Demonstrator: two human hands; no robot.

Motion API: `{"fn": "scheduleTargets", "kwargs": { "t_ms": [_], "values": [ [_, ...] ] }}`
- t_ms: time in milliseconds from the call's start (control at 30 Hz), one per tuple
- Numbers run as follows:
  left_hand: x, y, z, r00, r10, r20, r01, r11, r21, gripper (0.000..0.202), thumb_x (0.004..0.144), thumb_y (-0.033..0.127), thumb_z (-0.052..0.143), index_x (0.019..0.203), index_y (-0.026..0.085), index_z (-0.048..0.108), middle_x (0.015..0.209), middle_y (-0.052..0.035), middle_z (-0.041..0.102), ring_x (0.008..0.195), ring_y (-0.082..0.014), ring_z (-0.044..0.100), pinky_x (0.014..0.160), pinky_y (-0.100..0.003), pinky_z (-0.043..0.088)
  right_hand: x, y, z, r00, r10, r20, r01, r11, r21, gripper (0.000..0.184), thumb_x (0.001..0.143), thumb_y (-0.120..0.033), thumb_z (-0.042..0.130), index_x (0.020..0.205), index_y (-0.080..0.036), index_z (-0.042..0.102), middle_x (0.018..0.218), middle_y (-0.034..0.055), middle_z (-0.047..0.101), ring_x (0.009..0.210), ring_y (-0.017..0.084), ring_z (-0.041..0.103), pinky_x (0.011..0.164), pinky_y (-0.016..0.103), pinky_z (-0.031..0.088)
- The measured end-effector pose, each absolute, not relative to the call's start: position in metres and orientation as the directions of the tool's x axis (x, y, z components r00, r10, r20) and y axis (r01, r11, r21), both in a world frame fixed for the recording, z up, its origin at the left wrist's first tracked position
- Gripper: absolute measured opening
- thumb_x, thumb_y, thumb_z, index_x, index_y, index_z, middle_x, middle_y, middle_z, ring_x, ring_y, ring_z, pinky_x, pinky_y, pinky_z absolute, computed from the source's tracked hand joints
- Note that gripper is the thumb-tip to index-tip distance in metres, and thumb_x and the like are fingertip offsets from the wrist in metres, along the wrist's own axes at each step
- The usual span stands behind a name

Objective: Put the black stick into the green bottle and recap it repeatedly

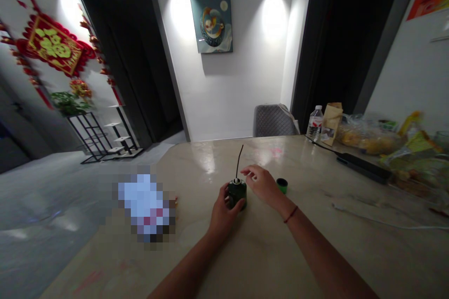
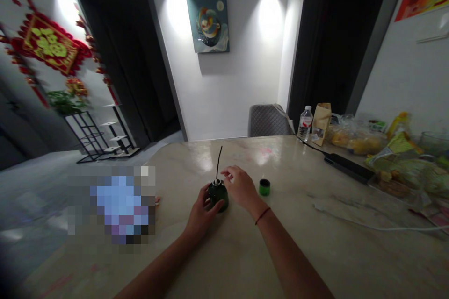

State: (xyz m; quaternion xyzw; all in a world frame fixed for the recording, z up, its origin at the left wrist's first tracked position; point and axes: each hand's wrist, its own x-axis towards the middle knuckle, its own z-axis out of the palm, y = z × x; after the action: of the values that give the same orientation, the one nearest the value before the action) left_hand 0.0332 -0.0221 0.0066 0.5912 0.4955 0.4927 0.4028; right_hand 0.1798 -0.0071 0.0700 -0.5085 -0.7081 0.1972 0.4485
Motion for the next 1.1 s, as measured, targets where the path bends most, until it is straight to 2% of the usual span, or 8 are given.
{"fn": "scheduleTargets", "kwargs": {
  "t_ms": [133,267,367,433,567,700,833,1100],
  "values": [
    [0.031,-0.022,0.005,0.066,0.983,0.170,0.142,-0.178,0.974,0.064,0.063,0.023,0.065,0.122,0.023,0.040,0.117,-0.0092,0.056,0.097,-0.0199,0.059,0.086,-0.035,0.046,0.185,-0.005,0.063,-0.097,0.950,0.296,0.494,0.304,-0.815,0.028,0.069,-0.015,0.054,0.096,-0.016,0.058,0.094,0.0053,0.062,0.081,0.014,0.056,0.074,0.028,0.044],
    [0.028,-0.019,0.002,0.145,0.971,0.190,-0.064,-0.182,0.981,0.063,0.059,0.010,0.057,0.120,0.020,0.044,0.120,-0.0090,0.055,0.100,-0.0202,0.058,0.086,-0.034,0.046,0.185,-0.005,0.055,-0.226,0.950,0.215,0.422,0.295,-0.857,0.033,0.066,-0.023,0.062,0.098,-0.017,0.057,0.098,0.0063,0.062,0.089,0.017,0.056,0.078,0.029,0.044],
    [0.027,-0.016,0.002,0.132,0.973,0.187,-0.145,-0.168,0.975,0.054,0.059,0.013,0.054,0.113,0.017,0.052,0.118,-0.0088,0.057,0.103,-0.0226,0.057,0.086,-0.034,0.046,0.183,-0.004,0.051,-0.253,0.950,0.185,0.373,0.273,-0.887,0.035,0.065,-0.027,0.065,0.098,-0.016,0.056,0.100,0.0071,0.061,0.088,0.017,0.057,0.077,0.030,0.045],
    [0.026,-0.014,0.001,0.120,0.975,0.184,-0.159,-0.164,0.974,0.050,0.061,0.016,0.054,0.111,0.016,0.054,0.117,-0.0088,0.058,0.104,-0.0238,0.056,0.087,-0.035,0.046,0.183,-0.004,0.047,-0.268,0.947,0.175,0.329,0.261,-0.907,0.043,0.062,-0.028,0.068,0.101,-0.017,0.054,0.105,0.0080,0.059,0.091,0.018,0.056,0.078,0.031,0.045],
    [0.022,-0.009,0.000,-0.069,0.983,0.172,-0.062,-0.177,0.982,0.044,0.064,0.015,0.050,0.108,0.015,0.054,0.115,-0.0101,0.060,0.107,-0.0213,0.054,0.094,-0.036,0.041,0.182,-0.003,0.030,-0.351,0.925,0.148,0.261,0.248,-0.933,0.067,0.052,-0.023,0.074,0.112,-0.018,0.046,0.110,0.0074,0.057,0.096,0.019,0.055,0.083,0.033,0.043],
    [0.018,-0.009,0.001,-0.254,0.950,0.183,0.072,-0.170,0.983,0.031,0.070,0.014,0.043,0.098,0.016,0.055,0.108,-0.0101,0.061,0.103,-0.0186,0.056,0.094,-0.035,0.040,0.181,0.001,0.009,-0.388,0.911,0.136,0.237,0.241,-0.941,0.067,0.048,-0.016,0.073,0.109,-0.018,0.049,0.103,0.0044,0.061,0.096,0.022,0.056,0.083,0.034,0.044],
    [0.018,-0.011,0.005,-0.277,0.945,0.172,0.137,-0.139,0.981,0.027,0.071,0.017,0.042,0.094,0.016,0.055,0.101,-0.0097,0.061,0.097,-0.0192,0.056,0.091,-0.035,0.041,0.178,0.005,-0.001,-0.364,0.922,0.135,0.263,0.240,-0.934,0.061,0.048,-0.018,0.074,0.105,-0.019,0.053,0.100,0.0040,0.062,0.094,0.023,0.057,0.083,0.036,0.044],
    [0.019,-0.011,0.006,-0.286,0.949,0.135,0.138,-0.099,0.985,0.025,0.071,0.018,0.043,0.094,0.016,0.054,0.100,-0.0086,0.060,0.098,-0.0201,0.055,0.090,-0.035,0.040,0.170,0.020,-0.005,-0.259,0.949,0.182,0.272,0.252,-0.929,0.061,0.045,-0.021,0.076,0.102,-0.018,0.055,0.094,0.0034,0.065,0.087,0.021,0.060,0.076,0.033,0.047]
  ]
}}
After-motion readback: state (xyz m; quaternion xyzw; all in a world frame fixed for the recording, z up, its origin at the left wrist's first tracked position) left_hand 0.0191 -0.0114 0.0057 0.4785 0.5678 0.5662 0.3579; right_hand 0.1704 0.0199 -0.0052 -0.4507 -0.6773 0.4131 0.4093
